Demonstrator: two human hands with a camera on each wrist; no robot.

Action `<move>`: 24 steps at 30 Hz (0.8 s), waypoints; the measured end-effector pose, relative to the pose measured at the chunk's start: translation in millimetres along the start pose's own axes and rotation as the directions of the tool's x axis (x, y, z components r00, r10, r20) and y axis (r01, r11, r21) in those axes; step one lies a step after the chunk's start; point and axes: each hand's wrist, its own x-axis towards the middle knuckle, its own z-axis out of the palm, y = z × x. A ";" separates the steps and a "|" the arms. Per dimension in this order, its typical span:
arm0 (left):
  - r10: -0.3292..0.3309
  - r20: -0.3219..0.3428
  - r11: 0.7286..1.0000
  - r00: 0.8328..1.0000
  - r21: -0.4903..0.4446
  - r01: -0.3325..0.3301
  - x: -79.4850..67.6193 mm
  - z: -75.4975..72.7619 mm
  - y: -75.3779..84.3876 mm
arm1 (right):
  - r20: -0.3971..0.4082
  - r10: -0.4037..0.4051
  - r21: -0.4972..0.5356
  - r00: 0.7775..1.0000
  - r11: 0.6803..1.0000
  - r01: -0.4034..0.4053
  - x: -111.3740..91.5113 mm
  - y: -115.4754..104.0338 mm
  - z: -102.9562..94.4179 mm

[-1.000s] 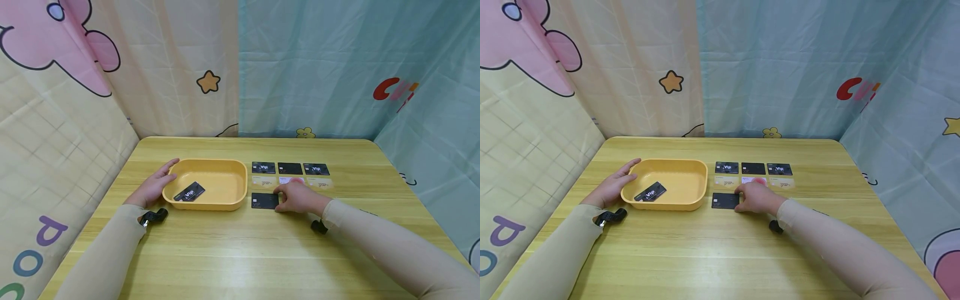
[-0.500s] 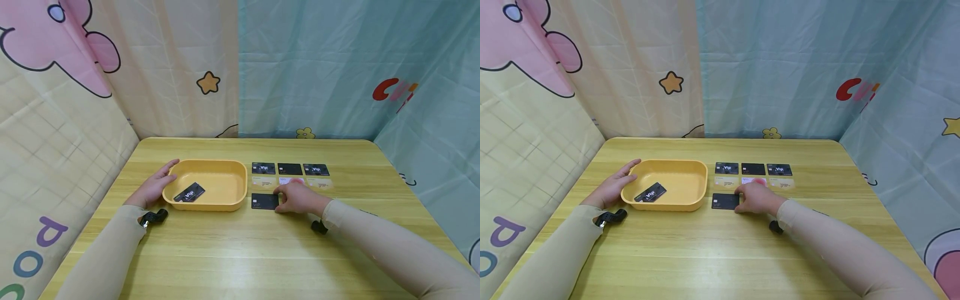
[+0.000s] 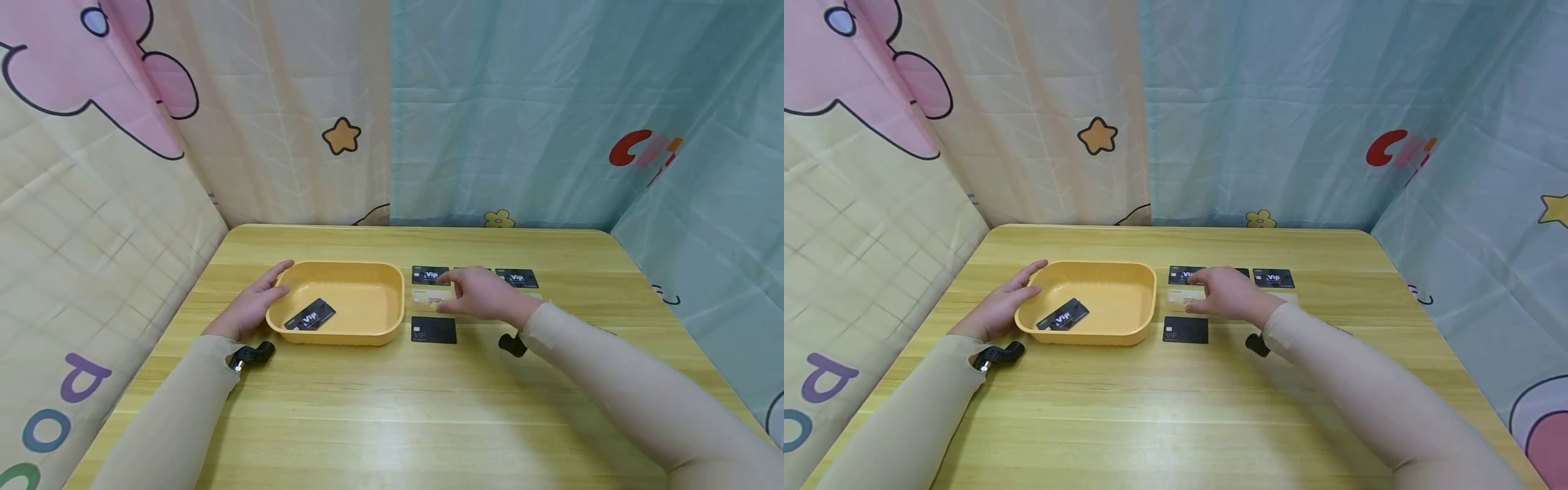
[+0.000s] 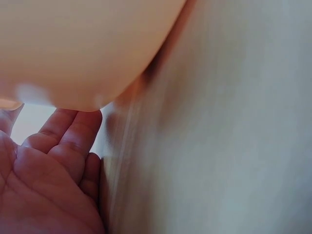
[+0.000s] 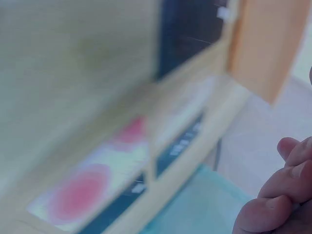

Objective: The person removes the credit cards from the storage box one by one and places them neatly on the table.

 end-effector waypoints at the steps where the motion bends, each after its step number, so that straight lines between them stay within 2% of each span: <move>1: -0.002 -0.002 1.000 1.000 0.002 0.002 0.1 0.0 -0.3 | 0.001 -0.002 0.010 1.000 1.000 0.002 1.7 -4.1 -3.8; 5: -0.006 -0.007 1.000 1.000 0.004 0.006 0.7 0.0 -0.5 | 0.000 -0.024 0.034 1.000 0.999 0.024 11.3 -20.0 -15.9; 10: -0.011 -0.009 1.000 1.000 0.005 0.011 -0.2 0.0 -0.5 | -0.009 -0.084 0.000 0.996 0.997 0.084 28.2 -40.4 -22.5; 17: -0.002 -0.011 1.000 1.000 0.000 0.002 -0.5 0.6 -1.4 | 0.015 -0.209 -0.015 0.978 0.978 0.209 54.1 -67.9 -17.9; 24: -0.006 -0.003 0.999 1.000 -0.039 0.006 -0.3 1.0 -2.6 | 0.058 -0.235 0.009 0.970 0.972 0.235 76.6 -95.9 -9.1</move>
